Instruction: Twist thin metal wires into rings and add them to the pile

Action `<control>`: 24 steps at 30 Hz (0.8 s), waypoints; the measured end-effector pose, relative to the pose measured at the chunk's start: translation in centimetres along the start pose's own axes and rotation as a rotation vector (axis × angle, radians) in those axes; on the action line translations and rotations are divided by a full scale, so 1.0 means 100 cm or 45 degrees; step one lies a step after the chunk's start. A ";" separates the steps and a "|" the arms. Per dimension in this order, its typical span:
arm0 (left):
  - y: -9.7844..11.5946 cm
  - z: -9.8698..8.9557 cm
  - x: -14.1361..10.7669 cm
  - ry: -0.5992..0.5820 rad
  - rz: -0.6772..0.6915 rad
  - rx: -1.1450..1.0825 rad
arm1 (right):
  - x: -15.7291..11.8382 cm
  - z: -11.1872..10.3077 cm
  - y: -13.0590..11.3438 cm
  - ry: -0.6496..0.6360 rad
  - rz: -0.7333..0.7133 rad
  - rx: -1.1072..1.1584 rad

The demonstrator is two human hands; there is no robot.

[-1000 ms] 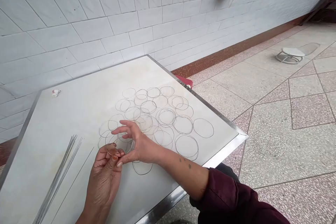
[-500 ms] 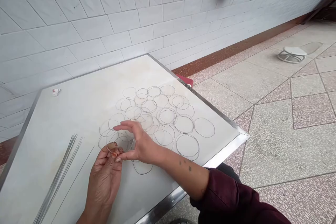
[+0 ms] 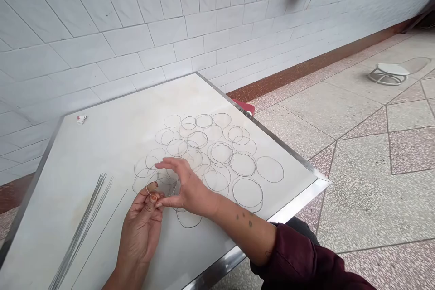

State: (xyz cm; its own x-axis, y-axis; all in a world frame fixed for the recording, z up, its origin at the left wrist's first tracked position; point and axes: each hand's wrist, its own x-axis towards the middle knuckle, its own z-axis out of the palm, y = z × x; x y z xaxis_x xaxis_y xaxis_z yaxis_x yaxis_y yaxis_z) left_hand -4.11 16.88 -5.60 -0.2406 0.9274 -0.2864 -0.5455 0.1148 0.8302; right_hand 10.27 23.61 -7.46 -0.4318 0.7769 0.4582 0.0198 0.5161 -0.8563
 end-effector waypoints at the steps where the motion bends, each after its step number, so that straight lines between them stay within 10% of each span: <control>1: 0.001 0.000 0.001 0.011 0.000 0.008 | 0.000 0.000 0.001 -0.014 0.026 0.023; 24: 0.020 -0.009 0.011 -0.008 -0.165 0.214 | 0.007 -0.013 0.005 0.170 0.673 0.404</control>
State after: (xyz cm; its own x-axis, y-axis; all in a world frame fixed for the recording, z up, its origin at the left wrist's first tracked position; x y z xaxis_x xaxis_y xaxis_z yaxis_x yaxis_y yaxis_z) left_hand -6.19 17.78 -4.65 -0.1723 0.9031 -0.3933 -0.4296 0.2904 0.8550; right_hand 11.14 24.93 -7.25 -0.3200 0.9467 -0.0376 -0.0777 -0.0658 -0.9948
